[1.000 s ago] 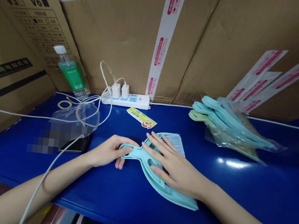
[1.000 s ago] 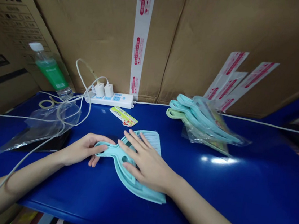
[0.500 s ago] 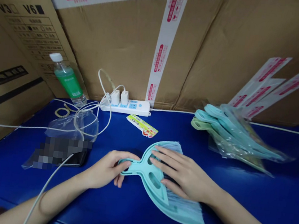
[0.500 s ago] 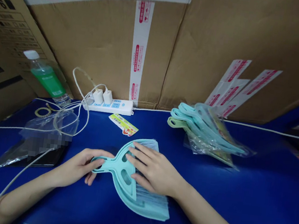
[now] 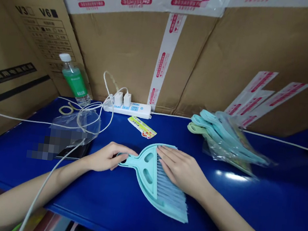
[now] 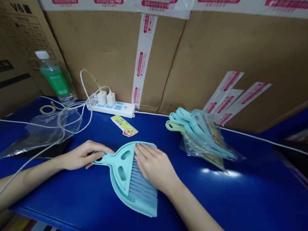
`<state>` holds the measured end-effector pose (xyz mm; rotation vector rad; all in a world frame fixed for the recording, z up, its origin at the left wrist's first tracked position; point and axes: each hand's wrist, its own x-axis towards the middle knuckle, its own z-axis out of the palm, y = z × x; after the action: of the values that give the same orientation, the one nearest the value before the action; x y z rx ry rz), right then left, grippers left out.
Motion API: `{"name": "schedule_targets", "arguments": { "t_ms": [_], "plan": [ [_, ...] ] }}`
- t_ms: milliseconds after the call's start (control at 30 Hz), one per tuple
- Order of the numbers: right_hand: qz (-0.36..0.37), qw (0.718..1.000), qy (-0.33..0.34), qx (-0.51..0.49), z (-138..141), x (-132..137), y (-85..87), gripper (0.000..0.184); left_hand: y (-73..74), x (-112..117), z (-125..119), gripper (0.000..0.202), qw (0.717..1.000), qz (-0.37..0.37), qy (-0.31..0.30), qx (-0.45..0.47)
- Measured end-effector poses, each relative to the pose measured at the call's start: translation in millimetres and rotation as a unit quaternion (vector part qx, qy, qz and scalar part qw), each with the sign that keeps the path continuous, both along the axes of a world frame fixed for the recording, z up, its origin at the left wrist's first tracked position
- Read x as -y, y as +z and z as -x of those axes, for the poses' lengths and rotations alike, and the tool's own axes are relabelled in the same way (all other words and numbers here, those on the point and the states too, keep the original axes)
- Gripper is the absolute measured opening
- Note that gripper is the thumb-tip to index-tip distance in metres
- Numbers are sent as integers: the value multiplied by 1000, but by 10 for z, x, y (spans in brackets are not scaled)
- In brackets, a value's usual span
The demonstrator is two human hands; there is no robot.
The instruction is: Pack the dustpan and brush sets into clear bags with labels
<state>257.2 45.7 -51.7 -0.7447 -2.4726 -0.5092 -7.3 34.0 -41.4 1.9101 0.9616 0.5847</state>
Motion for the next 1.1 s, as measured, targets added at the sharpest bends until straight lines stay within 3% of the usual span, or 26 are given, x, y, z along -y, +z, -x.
{"name": "schedule_targets", "arguments": {
  "t_ms": [100,200,333,733,967,1100],
  "plan": [
    [-8,1000,-21,21,5,48,-12,34,14,-3,0,31,991,-128,-32,-16],
    [4,996,-76,37,18,129,-39,31,16,-9,7,31,982,-179,-52,-18],
    [23,986,-158,52,20,217,-64,32,16,-12,14,32,981,-184,-53,-21],
    [78,952,-269,121,-16,254,57,35,12,2,4,34,980,-188,-50,-29],
    [74,963,-245,81,-52,111,225,21,35,-10,20,34,984,-166,-51,-40],
    [144,977,-98,126,41,-221,384,26,84,20,19,34,986,-148,-50,-57]
  ]
}}
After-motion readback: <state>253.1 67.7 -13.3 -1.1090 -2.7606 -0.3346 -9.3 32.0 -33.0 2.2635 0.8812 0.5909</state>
